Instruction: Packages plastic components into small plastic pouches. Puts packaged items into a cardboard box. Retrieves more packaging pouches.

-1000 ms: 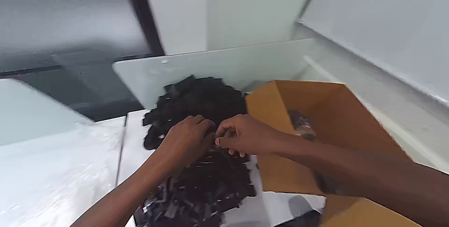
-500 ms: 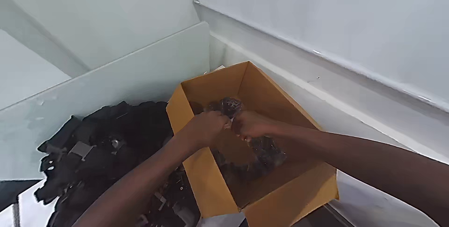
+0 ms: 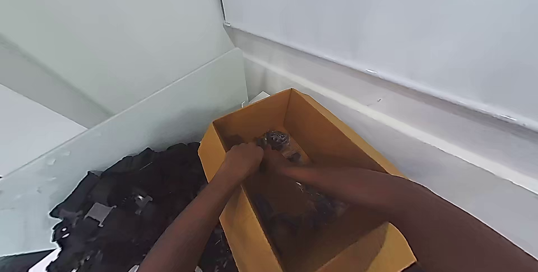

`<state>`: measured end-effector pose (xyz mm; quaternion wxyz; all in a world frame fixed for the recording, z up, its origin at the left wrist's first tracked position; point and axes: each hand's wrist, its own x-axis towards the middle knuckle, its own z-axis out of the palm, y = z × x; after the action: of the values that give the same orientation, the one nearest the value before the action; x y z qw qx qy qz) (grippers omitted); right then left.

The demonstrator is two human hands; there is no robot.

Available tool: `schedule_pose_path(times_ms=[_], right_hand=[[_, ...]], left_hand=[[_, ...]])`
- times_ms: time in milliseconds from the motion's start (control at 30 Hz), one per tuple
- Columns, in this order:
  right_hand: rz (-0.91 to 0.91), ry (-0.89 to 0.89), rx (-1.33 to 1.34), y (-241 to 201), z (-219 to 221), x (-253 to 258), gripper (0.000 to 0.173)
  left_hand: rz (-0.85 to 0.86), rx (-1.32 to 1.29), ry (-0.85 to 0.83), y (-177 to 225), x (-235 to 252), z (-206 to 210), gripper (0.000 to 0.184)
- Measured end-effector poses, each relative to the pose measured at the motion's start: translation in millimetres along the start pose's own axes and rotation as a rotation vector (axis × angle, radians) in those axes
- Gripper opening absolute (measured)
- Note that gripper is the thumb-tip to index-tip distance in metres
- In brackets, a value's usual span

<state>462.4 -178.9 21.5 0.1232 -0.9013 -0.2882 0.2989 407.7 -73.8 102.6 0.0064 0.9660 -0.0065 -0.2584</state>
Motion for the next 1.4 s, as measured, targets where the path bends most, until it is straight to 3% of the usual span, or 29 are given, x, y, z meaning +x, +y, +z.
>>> schedule_pose_path(times_ms=[233,367,467,567,700,767,833,900,967,1133,1267,1400], right_hand=[[-0.114,0.118,0.019,4,-11,-3,0.048],[-0.048,0.105,-0.015,0,-40,-32,0.04],[-0.013,0.179,0.14,4,-52,-63,0.028],[-0.06,0.291,0.314,-6,-62,-110,0.02],[-0.162,0.446,0.799,-39,-60,-169,0.012],[-0.215,0.464,1.029,-65,-48,-192,0.01],[-0.281,0.435,1.194,-94,-28,-208,0.009],[-0.339,0.352,1.304,-120,4,-218,0.01],[-0.341,0.261,1.36,-145,38,-221,0.011],[-0.282,0.067,1.333,-191,117,-207,0.014],[-0.355,-0.079,1.031,-213,154,-194,0.018],[-0.612,0.177,0.855,-230,175,-193,0.021]], left_hand=[[0.009,-0.039,0.118,0,-4,-2,0.023],[0.012,-0.108,0.277,1,-9,-1,0.027],[0.057,-0.265,0.423,2,-27,6,0.033],[0.138,-0.616,0.579,1,-69,21,0.042],[0.179,-1.027,0.822,9,-147,51,0.075],[0.221,-1.174,0.946,15,-181,72,0.081],[0.217,-1.238,1.106,17,-211,92,0.064],[0.175,-1.204,1.264,10,-239,114,0.034],[0.076,-1.142,1.344,-2,-268,137,0.017],[-0.211,-1.285,1.222,-30,-332,189,0.012],[-0.243,-1.593,1.226,-45,-360,214,0.01],[-0.257,-1.727,1.34,-53,-372,230,0.01]])
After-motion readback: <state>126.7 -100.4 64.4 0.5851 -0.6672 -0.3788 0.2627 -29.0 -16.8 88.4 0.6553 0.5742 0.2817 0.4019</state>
